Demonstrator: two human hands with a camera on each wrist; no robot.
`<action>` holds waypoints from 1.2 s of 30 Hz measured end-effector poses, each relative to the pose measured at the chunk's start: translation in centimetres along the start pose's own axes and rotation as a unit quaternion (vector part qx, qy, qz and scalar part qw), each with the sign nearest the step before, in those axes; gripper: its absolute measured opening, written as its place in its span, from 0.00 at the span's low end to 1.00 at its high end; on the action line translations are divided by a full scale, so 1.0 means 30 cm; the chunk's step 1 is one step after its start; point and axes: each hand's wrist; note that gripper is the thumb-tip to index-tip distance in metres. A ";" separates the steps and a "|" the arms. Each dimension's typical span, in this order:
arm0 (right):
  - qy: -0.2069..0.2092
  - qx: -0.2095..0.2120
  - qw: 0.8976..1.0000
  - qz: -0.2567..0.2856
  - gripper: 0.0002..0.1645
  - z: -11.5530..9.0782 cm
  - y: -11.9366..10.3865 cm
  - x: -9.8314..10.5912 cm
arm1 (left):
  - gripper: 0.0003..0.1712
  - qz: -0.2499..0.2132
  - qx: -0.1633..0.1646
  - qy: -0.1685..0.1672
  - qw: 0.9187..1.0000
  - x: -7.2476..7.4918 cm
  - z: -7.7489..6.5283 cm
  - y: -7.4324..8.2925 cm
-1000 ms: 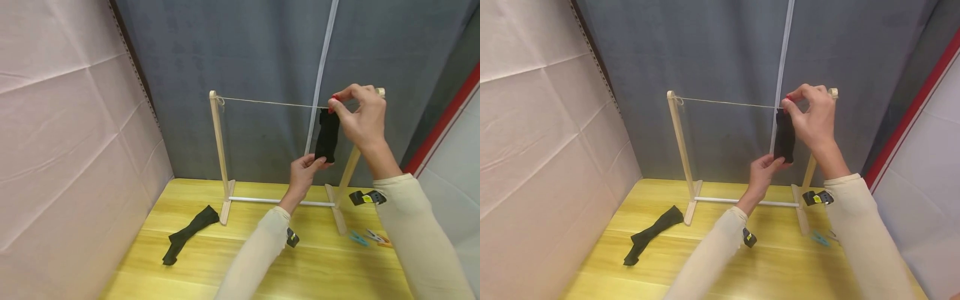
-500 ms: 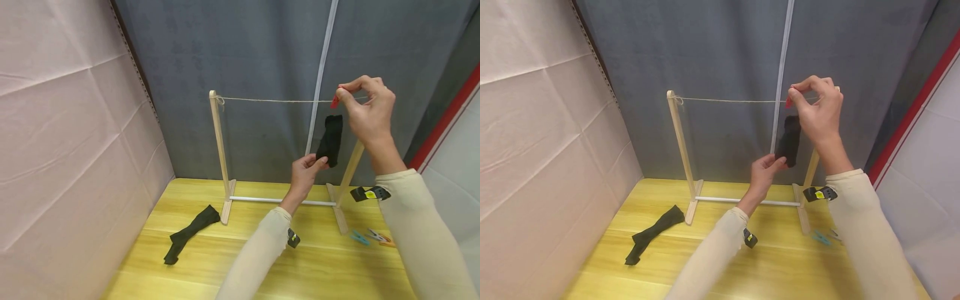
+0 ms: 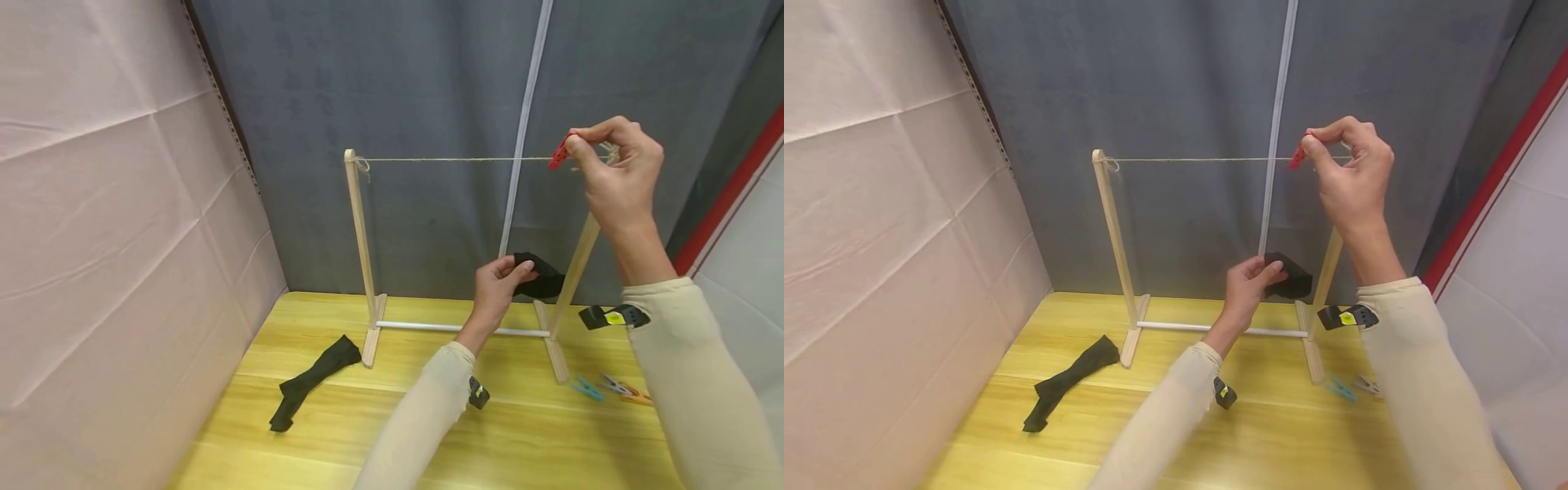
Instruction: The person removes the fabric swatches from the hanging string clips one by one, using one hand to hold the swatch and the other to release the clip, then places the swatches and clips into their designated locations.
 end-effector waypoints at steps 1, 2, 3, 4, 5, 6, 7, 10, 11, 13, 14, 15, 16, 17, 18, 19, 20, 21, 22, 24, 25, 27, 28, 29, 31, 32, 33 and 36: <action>0.003 0.000 1.000 0.000 0.10 0.002 0.003 0.000 | 0.13 0.001 0.001 0.000 1.000 0.001 -0.001 0.000; 0.006 -0.001 1.000 0.000 0.10 0.005 0.009 -0.001 | 0.13 0.001 0.002 0.000 1.000 0.003 -0.002 -0.001; 0.010 0.000 1.000 0.000 0.10 0.009 0.016 -0.001 | 0.13 0.001 0.002 0.000 1.000 0.004 -0.003 -0.001; 0.013 0.000 1.000 0.000 0.10 0.012 0.025 -0.002 | 0.13 0.002 0.003 0.000 1.000 0.005 -0.004 0.000; 0.016 0.000 1.000 -0.001 0.10 0.016 0.035 -0.002 | 0.13 0.003 0.003 0.000 1.000 0.007 -0.005 0.000; 0.017 -0.001 1.000 -0.004 0.10 0.019 0.046 -0.002 | 0.13 0.004 0.003 0.001 1.000 0.008 -0.005 -0.001; 0.018 0.000 1.000 -0.008 0.10 0.023 0.057 -0.001 | 0.13 0.004 0.003 0.001 1.000 0.010 -0.006 -0.001; 0.018 -0.001 1.000 -0.015 0.10 0.027 0.085 0.002 | 0.13 0.002 0.007 0.004 1.000 0.014 -0.008 -0.001; 0.017 -0.001 1.000 -0.016 0.10 0.026 0.092 0.004 | 0.13 0.001 0.009 0.005 1.000 0.016 -0.009 -0.001; 0.015 -0.003 1.000 -0.019 0.10 0.022 0.102 0.009 | 0.13 -0.003 0.012 0.006 1.000 0.019 -0.010 -0.002; 0.014 -0.003 1.000 -0.021 0.10 0.018 0.106 0.012 | 0.13 -0.005 0.013 0.006 1.000 0.021 -0.011 -0.002; 0.012 -0.005 1.000 -0.026 0.11 0.013 0.108 0.015 | 0.13 -0.004 0.014 0.006 1.000 0.023 -0.012 -0.003; 0.012 -0.007 0.999 -0.030 0.10 0.008 0.109 0.019 | 0.13 -0.005 0.014 0.007 1.000 0.026 -0.013 -0.003; 0.011 -0.007 0.999 -0.034 0.10 0.002 0.110 0.023 | 0.13 -0.005 0.013 0.007 1.000 0.030 -0.014 -0.003; 0.011 -0.007 0.999 -0.036 0.10 -0.003 0.109 0.026 | 0.13 -0.005 0.011 0.007 1.000 0.035 -0.014 -0.003; 0.011 -0.008 0.999 -0.034 0.10 -0.010 0.107 0.030 | 0.13 -0.004 0.009 0.008 1.000 0.040 -0.015 -0.001; 0.011 -0.008 0.999 -0.034 0.10 -0.016 0.103 0.033 | 0.13 -0.003 0.007 0.008 1.000 0.046 -0.016 0.000; 0.011 -0.008 0.999 -0.032 0.10 -0.023 0.098 0.036 | 0.13 -0.002 0.005 0.009 1.000 0.051 -0.016 0.002; 0.011 -0.007 1.000 -0.028 0.10 -0.031 0.090 0.040 | 0.13 -0.001 0.003 0.009 1.000 0.057 -0.017 0.004; 0.010 -0.007 1.000 -0.020 0.10 -0.048 0.071 0.045 | 0.14 0.004 0.001 0.011 1.000 0.068 -0.019 0.008; 0.007 -0.009 1.000 -0.018 0.09 -0.058 0.063 0.049 | 0.15 0.008 0.001 0.013 1.000 0.074 -0.021 0.010; -0.001 -0.012 1.000 -0.021 0.08 -0.079 0.058 0.053 | 0.15 0.015 0.003 0.017 1.000 0.086 -0.026 0.011; -0.009 -0.015 1.000 -0.024 0.08 -0.090 0.063 0.056 | 0.15 0.017 0.005 0.019 1.000 0.092 -0.030 0.011; -0.017 -0.017 0.999 -0.029 0.08 -0.102 0.073 0.059 | 0.15 0.020 0.006 0.021 1.000 0.099 -0.033 0.011; -0.038 -0.018 0.998 -0.046 0.10 -0.128 0.101 0.065 | 0.15 0.021 0.005 0.025 0.999 0.112 -0.041 0.010; -0.049 -0.017 0.997 -0.056 0.11 -0.141 0.116 0.069 | 0.14 0.019 0.005 0.026 0.999 0.119 -0.045 0.010; -0.061 -0.017 0.996 -0.066 0.12 -0.156 0.131 0.073 | 0.14 0.019 0.003 0.026 0.999 0.126 -0.049 0.010; -0.094 -0.018 0.990 -0.103 0.14 -0.203 0.160 0.091 | 0.14 0.013 0.002 0.029 0.999 0.146 -0.058 0.011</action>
Point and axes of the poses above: each hand's wrist, its own z-axis towards the middle knuckle, its own x-axis out of the back of the hand, y = z × x, and after that the axes turned 3 degrees about -z, right-handed
